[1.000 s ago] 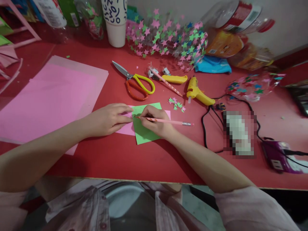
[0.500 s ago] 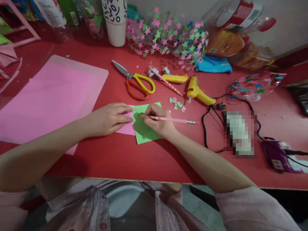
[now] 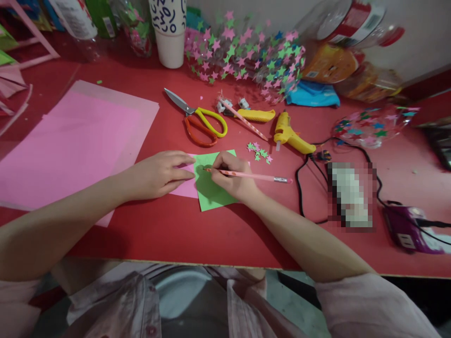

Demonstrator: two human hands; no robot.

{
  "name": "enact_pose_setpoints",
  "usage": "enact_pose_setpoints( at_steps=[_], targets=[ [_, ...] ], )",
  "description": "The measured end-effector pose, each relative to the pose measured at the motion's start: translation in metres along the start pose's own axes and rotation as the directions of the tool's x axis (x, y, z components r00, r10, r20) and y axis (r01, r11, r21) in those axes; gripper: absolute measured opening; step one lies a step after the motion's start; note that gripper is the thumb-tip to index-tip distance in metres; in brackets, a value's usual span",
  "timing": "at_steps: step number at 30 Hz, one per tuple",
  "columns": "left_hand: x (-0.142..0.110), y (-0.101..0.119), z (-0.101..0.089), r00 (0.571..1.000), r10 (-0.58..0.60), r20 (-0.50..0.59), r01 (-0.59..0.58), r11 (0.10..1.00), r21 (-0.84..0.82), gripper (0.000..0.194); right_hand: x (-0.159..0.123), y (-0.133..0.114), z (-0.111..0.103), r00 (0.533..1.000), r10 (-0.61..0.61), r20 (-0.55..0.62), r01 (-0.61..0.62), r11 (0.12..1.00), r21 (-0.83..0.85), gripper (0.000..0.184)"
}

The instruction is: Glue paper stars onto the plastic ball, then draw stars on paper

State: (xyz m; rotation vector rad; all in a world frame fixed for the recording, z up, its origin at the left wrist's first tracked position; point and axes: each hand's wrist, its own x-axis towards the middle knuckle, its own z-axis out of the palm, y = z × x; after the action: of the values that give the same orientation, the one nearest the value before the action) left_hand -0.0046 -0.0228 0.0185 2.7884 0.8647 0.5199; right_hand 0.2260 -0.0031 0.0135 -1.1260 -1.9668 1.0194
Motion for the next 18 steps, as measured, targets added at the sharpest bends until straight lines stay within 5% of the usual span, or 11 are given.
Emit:
enact_pose_setpoints(
  at_steps=[18],
  targets=[
    [-0.002, -0.0016, 0.0017, 0.998, -0.042, 0.043, 0.042, 0.999, 0.004, 0.032, -0.0045, -0.0059, -0.001, 0.978, -0.102, 0.183, 0.101, 0.995, 0.018, 0.01]
  ],
)
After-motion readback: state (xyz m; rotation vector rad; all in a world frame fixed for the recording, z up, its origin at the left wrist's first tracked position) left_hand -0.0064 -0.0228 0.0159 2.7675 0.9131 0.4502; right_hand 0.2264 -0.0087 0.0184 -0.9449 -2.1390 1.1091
